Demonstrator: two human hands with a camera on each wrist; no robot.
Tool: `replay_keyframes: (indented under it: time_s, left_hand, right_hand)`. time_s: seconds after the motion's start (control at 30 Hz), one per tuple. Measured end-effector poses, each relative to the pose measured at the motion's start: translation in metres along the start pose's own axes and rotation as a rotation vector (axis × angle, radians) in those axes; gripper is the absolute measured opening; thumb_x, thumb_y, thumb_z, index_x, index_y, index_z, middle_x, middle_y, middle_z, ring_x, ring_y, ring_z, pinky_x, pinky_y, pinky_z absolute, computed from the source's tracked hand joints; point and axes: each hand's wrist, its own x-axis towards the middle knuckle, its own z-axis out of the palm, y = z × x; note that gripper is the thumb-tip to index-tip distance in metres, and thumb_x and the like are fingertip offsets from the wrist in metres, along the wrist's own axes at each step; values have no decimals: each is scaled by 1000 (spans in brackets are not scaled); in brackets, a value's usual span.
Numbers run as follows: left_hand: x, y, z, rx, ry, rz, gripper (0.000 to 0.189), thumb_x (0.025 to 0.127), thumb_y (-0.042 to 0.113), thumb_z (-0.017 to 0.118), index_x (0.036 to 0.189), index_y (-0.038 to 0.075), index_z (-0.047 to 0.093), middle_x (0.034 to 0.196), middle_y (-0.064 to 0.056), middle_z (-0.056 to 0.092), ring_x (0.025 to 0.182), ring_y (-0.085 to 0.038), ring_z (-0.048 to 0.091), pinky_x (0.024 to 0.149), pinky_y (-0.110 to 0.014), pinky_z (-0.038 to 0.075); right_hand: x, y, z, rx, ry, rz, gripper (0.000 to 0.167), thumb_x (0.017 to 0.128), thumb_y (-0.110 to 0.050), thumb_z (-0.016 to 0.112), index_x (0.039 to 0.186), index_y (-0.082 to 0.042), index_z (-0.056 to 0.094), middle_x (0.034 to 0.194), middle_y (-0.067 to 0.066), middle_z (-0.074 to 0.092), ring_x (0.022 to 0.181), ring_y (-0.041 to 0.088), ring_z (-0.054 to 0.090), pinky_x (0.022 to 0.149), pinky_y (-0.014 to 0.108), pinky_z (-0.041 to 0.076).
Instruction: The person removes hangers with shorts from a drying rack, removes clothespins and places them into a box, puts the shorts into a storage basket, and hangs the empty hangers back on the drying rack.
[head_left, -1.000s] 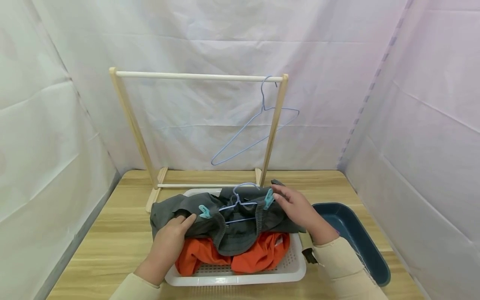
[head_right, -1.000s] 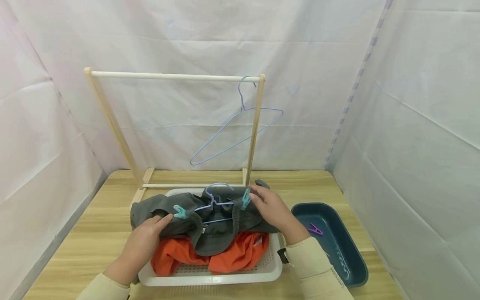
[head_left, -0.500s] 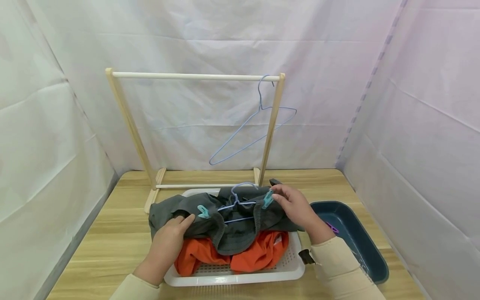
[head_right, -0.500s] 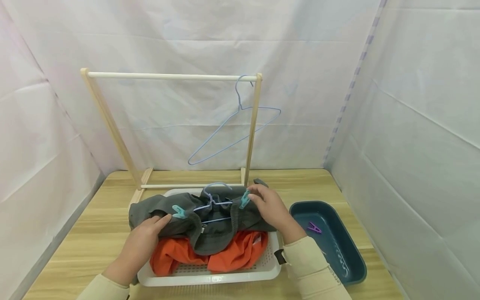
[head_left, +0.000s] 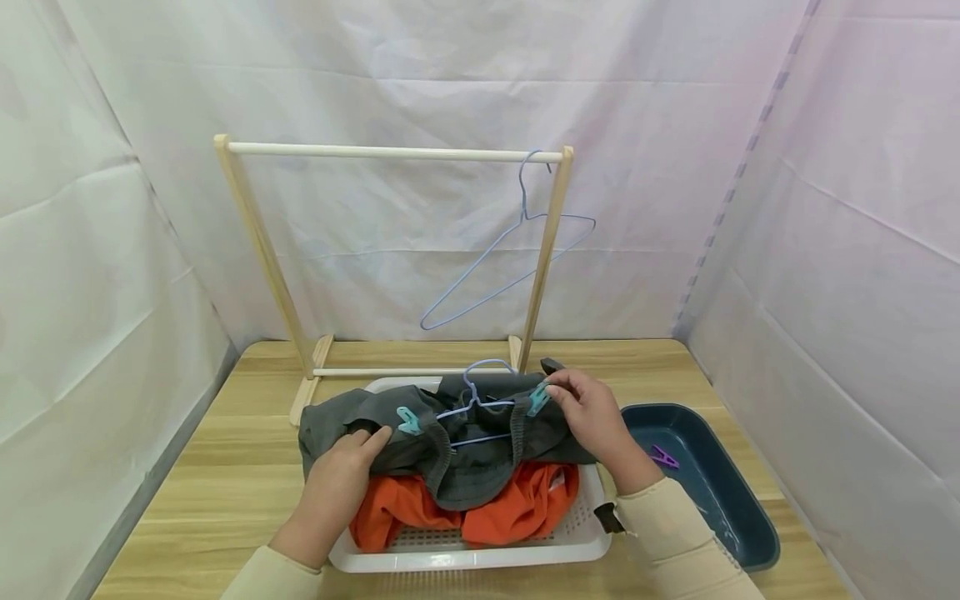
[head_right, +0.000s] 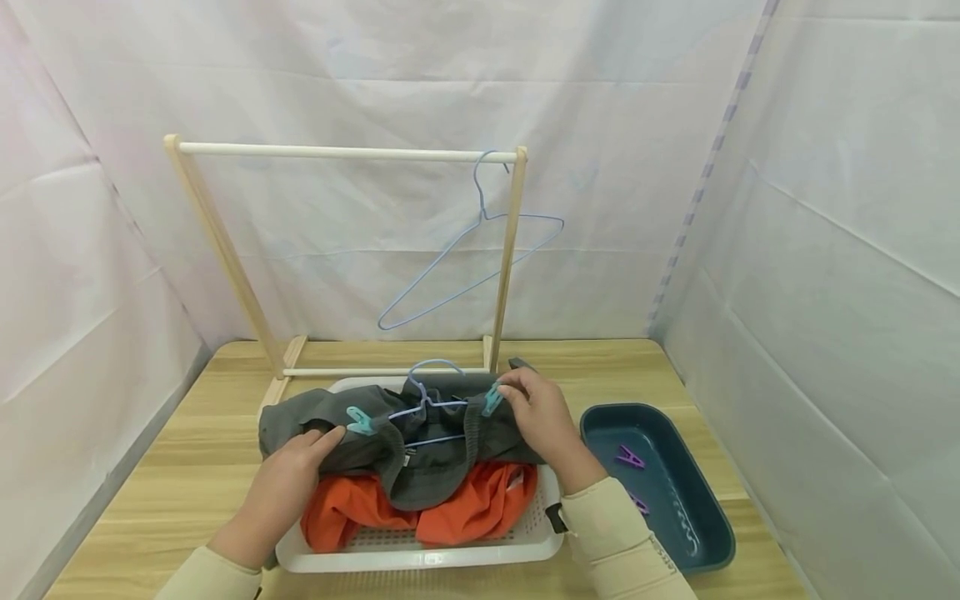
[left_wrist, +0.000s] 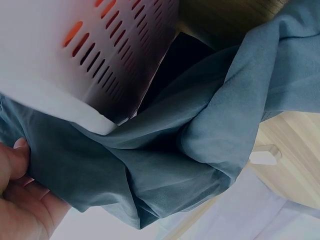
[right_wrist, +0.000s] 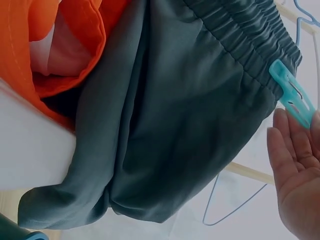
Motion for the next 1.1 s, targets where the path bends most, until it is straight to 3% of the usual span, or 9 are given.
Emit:
replay_keyframes:
  time_s: [0.33, 0.63, 1.1]
  left_hand:
    - [1, 1, -1, 0, -26, -6, 45, 74, -13, 69, 114, 8, 68, 90, -11, 64, 83, -29, 65, 67, -42, 58]
    - [1, 0, 0, -3, -29, -10, 46, 74, -14, 68, 114, 8, 68, 91, -12, 65, 83, -30, 65, 67, -44, 57]
    - [0, -1, 2, -1, -27, -5, 44, 75, -10, 69, 114, 10, 68, 92, -11, 65, 83, -30, 64, 64, -44, 57]
  right_hand:
    - [-5, -3, 1, -46, 88, -82, 9, 92, -4, 61, 100, -4, 67, 93, 9, 69, 73, 16, 56, 63, 27, 47]
    - [-6, -10, 0, -190, 143, -309, 8, 87, 0, 66, 94, -3, 68, 87, 8, 68, 72, 15, 61, 63, 32, 54]
    - [-5, -18, -10, -478, 106, -684, 21, 75, 3, 76, 90, -4, 63, 86, 6, 65, 78, 18, 65, 67, 32, 57]
